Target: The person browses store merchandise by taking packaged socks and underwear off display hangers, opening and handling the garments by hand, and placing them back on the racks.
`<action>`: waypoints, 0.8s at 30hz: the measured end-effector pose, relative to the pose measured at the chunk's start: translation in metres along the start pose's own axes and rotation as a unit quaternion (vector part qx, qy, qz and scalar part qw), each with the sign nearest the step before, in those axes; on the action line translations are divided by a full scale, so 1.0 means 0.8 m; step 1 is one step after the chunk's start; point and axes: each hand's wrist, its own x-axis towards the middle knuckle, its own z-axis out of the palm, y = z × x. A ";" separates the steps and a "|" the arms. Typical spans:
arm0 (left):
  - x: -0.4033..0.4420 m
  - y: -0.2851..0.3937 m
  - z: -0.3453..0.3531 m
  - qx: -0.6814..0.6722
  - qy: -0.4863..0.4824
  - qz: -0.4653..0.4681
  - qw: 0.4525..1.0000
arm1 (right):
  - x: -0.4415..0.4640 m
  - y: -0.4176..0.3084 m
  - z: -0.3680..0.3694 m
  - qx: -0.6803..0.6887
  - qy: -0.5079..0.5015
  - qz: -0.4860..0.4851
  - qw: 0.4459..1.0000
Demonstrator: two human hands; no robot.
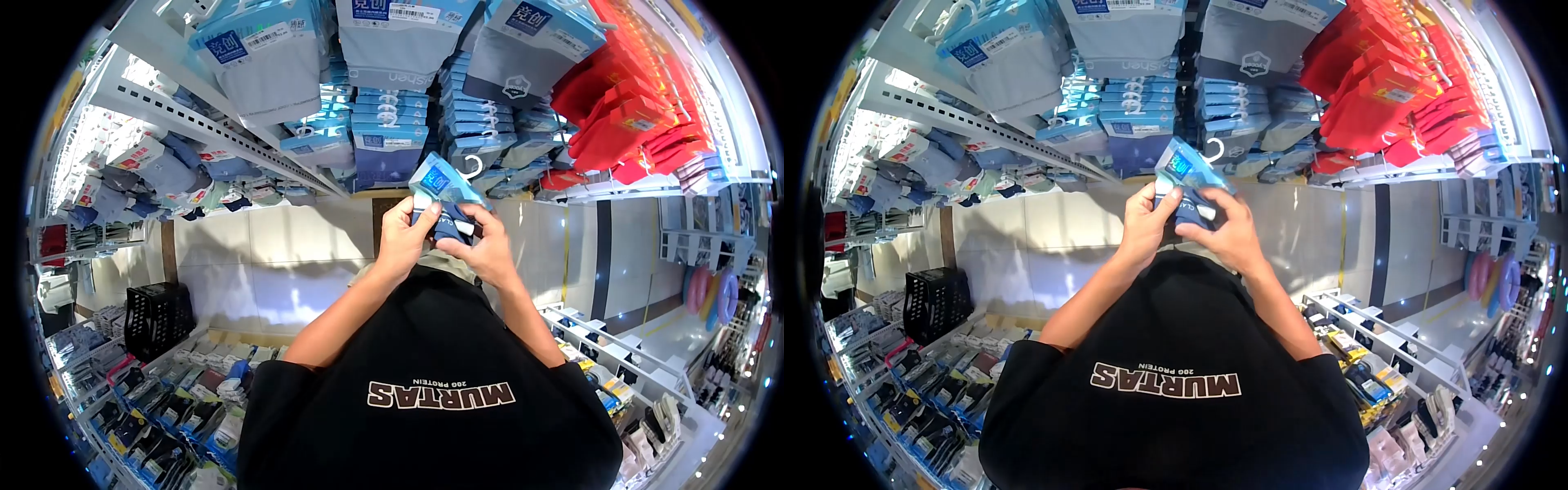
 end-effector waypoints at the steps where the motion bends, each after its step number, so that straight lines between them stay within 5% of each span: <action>1: 0.001 0.001 -0.001 -0.014 0.001 -0.013 1.000 | 0.001 0.001 0.000 -0.018 0.012 0.000 1.000; 9: -0.009 -0.010 -0.012 0.119 -0.057 -0.015 0.991 | -0.003 0.016 -0.012 -0.127 0.102 -0.015 0.987; 16: -0.013 -0.009 0.001 -0.118 -0.033 -0.094 0.988 | 0.001 -0.013 -0.010 -0.035 0.081 0.090 0.992; 24: -0.011 -0.020 -0.011 -0.039 0.020 -0.070 0.997 | -0.003 0.012 -0.018 0.015 0.095 0.048 0.994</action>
